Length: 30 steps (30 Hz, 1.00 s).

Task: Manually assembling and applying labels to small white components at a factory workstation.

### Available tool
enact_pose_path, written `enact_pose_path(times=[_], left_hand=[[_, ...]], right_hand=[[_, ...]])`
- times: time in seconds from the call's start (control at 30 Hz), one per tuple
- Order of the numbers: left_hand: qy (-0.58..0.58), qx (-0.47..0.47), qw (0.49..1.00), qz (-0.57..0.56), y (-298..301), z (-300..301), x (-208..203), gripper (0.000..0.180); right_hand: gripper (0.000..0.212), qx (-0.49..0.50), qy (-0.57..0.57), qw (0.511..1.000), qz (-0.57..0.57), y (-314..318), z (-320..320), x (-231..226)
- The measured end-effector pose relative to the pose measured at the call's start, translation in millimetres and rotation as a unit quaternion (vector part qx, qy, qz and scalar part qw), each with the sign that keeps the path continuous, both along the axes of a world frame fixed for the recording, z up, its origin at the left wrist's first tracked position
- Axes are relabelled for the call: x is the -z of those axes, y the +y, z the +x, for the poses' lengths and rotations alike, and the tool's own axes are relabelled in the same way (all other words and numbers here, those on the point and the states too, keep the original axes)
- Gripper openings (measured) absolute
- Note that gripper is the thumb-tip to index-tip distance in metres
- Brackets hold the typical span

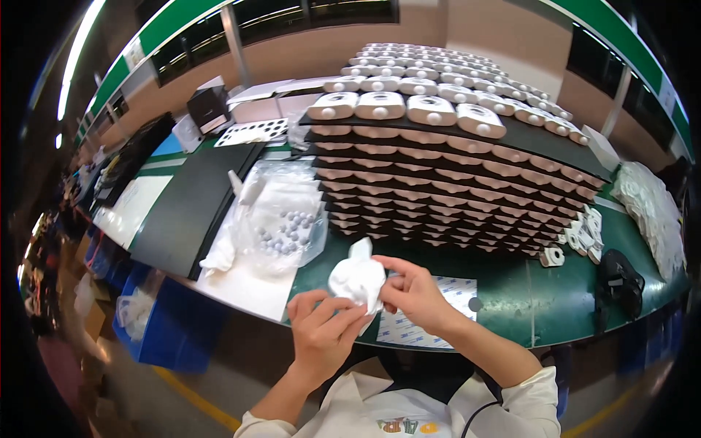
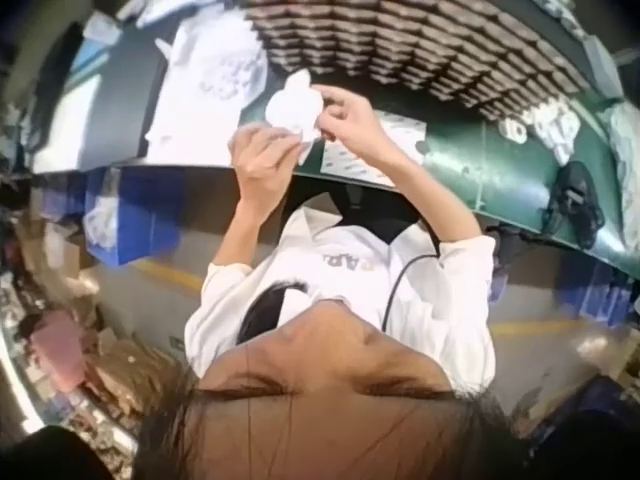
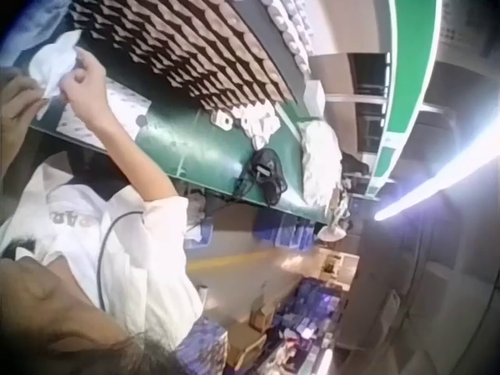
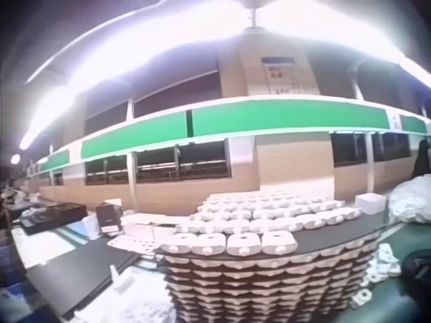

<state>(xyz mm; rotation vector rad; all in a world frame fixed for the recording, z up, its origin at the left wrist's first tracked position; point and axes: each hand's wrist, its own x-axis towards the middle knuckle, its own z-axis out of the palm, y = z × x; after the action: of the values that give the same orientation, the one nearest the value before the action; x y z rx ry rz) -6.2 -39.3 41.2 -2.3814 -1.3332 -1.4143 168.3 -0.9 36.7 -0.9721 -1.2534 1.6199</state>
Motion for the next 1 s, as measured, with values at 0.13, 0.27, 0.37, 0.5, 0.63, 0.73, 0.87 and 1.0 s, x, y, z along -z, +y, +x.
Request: enact_pose_path(times=[0.13, 0.27, 0.37, 0.5, 0.63, 0.73, 0.87, 1.0], left_hand=[[0.070, 0.051, 0.996, 0.028, -8, -8, -9, 0.018], [0.127, 0.053, 0.979, 0.148, -14, -30, -16, 0.007], [0.147, -0.076, 0.963, 0.211, -8, -79, -19, 0.006], [0.108, -0.318, 0.891, 0.305, -4, -141, -24, 0.005], [0.093, -0.404, 0.870, 0.268, 17, -172, 4, 0.006], [0.116, -0.412, 0.885, 0.183, 35, -183, 43, 0.007], [0.097, -0.372, 0.921, 0.059, 55, -192, 89, 0.011], [-0.047, -0.311, 0.946, -0.080, 68, -185, 88, 0.019]], right_hand=[[0.050, -0.053, 0.002, 0.998, 0.020, -11, 5, -11], [0.051, -0.104, -0.001, 0.994, 0.036, -19, 27, -34], [0.056, -0.104, 0.019, 0.990, 0.092, -32, 56, -76], [0.048, 0.168, -0.096, 0.926, 0.325, -34, 99, -131], [0.035, 0.330, -0.233, 0.851, 0.335, -5, 152, -178], [0.033, 0.297, -0.279, 0.881, 0.241, 27, 177, -190], [0.029, 0.236, -0.272, 0.922, 0.138, 62, 194, -193], [0.031, 0.248, -0.332, 0.902, 0.123, 70, 188, -196]])
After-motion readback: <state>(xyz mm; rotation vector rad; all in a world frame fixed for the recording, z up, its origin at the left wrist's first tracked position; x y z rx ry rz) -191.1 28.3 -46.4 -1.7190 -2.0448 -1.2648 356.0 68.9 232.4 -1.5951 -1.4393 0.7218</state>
